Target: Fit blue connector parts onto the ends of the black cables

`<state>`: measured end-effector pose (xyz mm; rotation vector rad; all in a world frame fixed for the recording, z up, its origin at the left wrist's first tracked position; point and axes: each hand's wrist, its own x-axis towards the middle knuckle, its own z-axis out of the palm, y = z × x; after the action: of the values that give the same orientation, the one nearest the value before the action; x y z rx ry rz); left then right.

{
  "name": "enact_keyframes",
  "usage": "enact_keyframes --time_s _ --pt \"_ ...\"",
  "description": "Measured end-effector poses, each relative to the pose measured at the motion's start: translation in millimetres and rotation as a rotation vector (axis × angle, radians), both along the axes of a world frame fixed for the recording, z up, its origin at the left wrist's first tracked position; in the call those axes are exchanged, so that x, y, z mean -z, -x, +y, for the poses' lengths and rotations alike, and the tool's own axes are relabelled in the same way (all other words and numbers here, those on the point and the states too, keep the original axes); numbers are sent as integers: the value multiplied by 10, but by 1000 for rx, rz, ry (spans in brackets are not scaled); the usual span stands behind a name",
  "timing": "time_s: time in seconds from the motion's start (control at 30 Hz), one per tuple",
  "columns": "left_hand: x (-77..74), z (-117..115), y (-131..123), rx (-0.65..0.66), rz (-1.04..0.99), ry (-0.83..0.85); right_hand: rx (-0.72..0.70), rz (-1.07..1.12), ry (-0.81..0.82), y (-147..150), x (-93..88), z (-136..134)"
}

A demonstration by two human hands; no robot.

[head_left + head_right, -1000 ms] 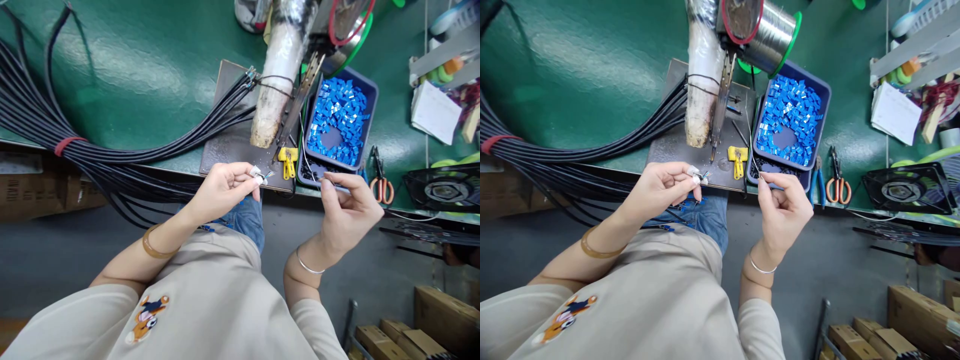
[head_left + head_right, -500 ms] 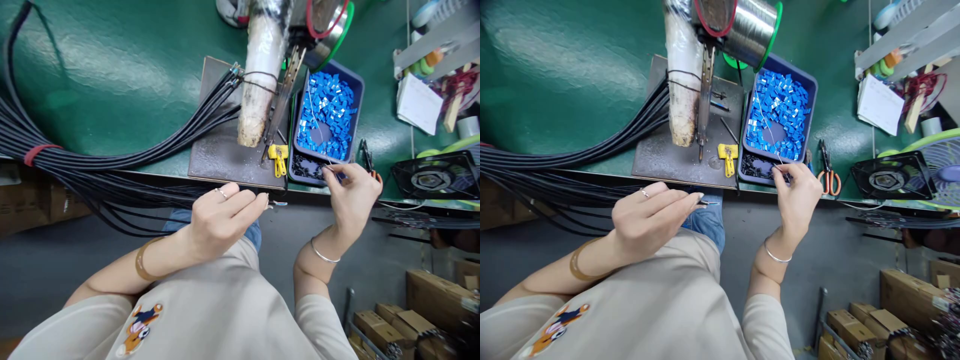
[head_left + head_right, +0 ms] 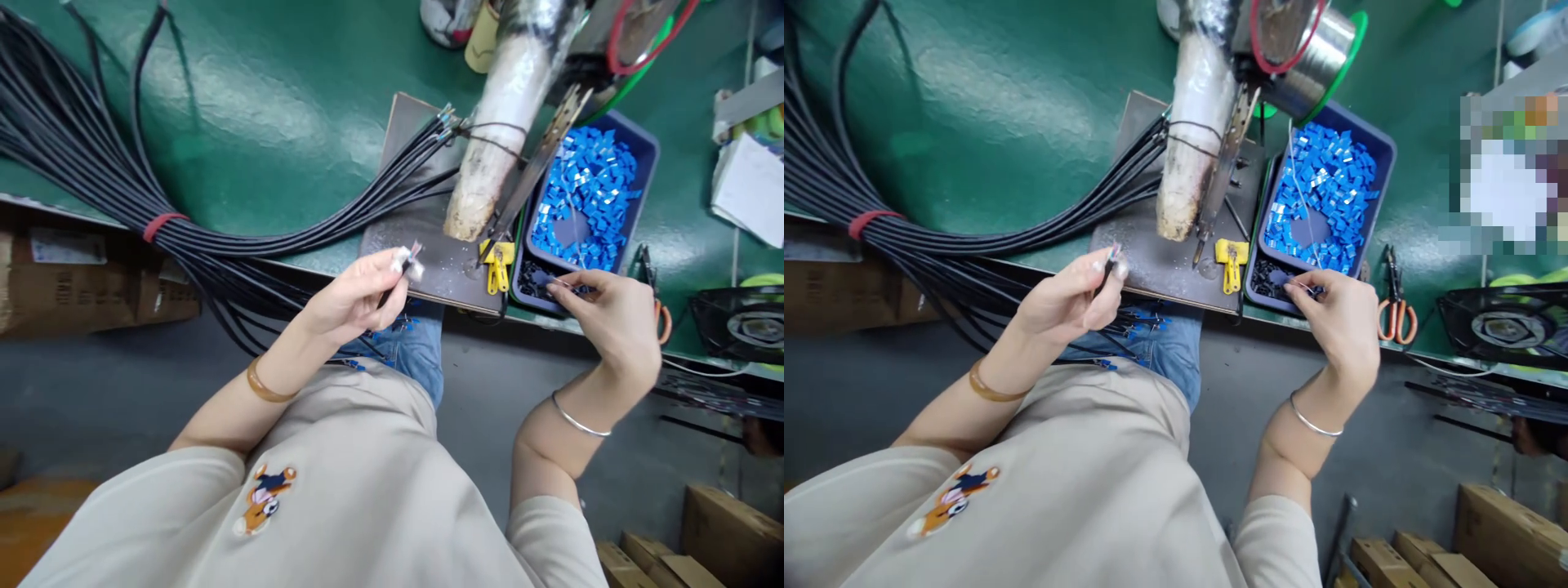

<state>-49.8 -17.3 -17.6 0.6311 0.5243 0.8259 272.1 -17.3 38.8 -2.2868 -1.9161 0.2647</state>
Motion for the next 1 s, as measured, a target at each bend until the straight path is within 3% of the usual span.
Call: enact_keyframes --time_s 0.17,0.4,0.53,0.63,0.7,0.77,0.83,1.0 --pt "-39 -12 -116 -126 -32 -33 5 -47 17 16 25 37" --pt "-73 -82 -216 -61 148 -125 7 -59 -9 76 73 13" --pt "-55 -99 -281 -89 243 -153 78 45 -327 211 95 -104" --pt "-61 -98 -315 -101 303 -175 59 292 -655 441 64 -248" --pt "-86 -98 -336 -108 341 -193 43 491 -752 641 45 -355" --pt "-120 -98 -359 -118 386 -204 7 656 -718 838 65 -451" --pt "-152 -96 -383 -131 429 -212 -49 783 -576 993 137 -517" --pt "-195 -88 -421 -150 484 -275 -13 993 -367 1142 398 -523"
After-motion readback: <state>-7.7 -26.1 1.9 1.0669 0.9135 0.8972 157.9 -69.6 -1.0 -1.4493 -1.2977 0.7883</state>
